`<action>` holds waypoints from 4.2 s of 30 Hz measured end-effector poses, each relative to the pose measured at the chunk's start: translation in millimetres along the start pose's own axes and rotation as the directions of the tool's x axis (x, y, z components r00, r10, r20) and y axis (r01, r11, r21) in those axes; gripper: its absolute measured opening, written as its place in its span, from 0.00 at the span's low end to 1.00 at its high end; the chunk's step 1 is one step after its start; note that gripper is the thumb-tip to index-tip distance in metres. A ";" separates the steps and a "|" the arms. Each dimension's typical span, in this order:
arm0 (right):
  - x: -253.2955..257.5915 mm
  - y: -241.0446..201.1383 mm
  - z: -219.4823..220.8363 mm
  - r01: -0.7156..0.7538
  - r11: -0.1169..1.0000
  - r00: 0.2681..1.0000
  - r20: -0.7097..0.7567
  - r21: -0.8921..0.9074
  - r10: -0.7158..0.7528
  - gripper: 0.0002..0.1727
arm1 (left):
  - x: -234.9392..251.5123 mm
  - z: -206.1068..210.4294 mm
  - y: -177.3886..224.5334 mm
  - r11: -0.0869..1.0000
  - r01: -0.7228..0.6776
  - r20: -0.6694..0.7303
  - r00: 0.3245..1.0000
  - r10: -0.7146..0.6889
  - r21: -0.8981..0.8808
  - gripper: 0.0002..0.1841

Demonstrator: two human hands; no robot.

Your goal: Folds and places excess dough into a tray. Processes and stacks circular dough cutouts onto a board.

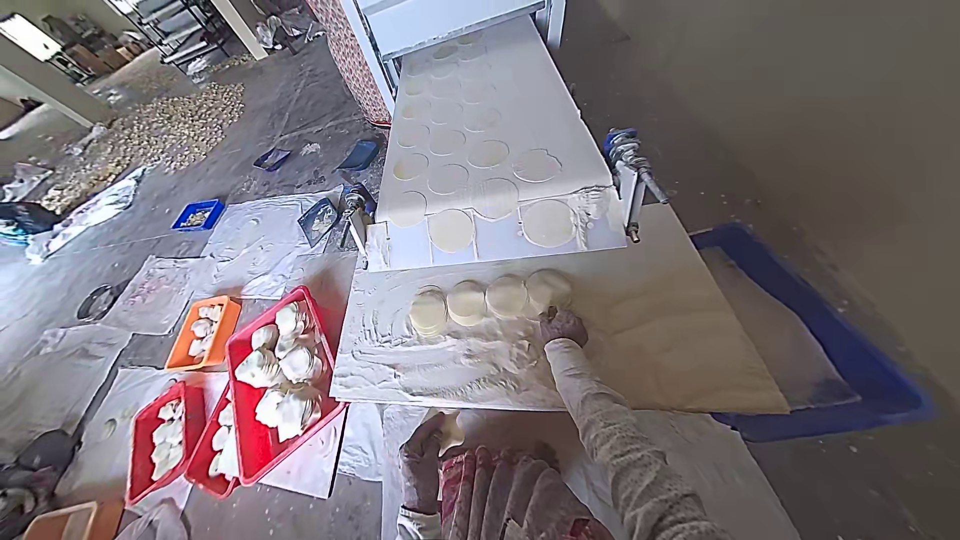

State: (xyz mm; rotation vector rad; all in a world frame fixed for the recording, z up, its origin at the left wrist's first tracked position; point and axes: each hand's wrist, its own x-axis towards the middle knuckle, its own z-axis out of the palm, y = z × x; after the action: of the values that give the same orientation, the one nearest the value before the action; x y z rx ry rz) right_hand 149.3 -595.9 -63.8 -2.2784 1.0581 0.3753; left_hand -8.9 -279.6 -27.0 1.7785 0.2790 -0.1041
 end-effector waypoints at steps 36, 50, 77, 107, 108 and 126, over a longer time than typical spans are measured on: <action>-54.6 12.6 18.5 0.391 0.893 0.899 0.300 -0.223 -0.319 0.33 | 24.6 25.4 25.8 0.963 0.152 0.103 0.986 -0.132 -0.223 0.33; -56.9 9.2 -48.3 0.294 0.864 0.883 0.230 0.409 -0.409 0.13 | 20.3 10.3 6.4 0.925 0.193 0.079 0.981 -0.177 -0.328 0.17; -104.1 38.6 -23.8 0.490 0.871 0.820 0.314 0.046 -0.478 0.18 | 36.2 30.5 28.9 0.896 0.197 0.072 0.980 -0.184 -0.398 0.07; -64.6 32.0 -107.4 0.466 0.863 0.843 0.198 0.197 -0.500 0.12 | 13.6 10.0 7.5 0.843 0.159 -0.047 0.976 -0.212 -0.514 0.04; -73.4 24.1 -104.6 0.517 0.827 0.803 0.210 0.219 -0.558 0.10 | 11.5 8.7 6.5 0.840 0.148 -0.045 0.979 -0.200 -0.523 0.05; -229.7 -87.2 64.5 0.374 0.725 0.394 0.609 0.578 -0.688 0.10 | -5.7 -83.5 23.5 0.700 0.117 -0.052 0.975 -0.215 -0.705 0.09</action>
State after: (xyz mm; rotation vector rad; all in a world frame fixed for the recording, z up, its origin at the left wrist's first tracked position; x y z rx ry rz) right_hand 67.8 -374.2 29.8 -1.6432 -0.1400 0.7568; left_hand -15.4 -204.1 15.4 0.9890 0.5028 -0.0033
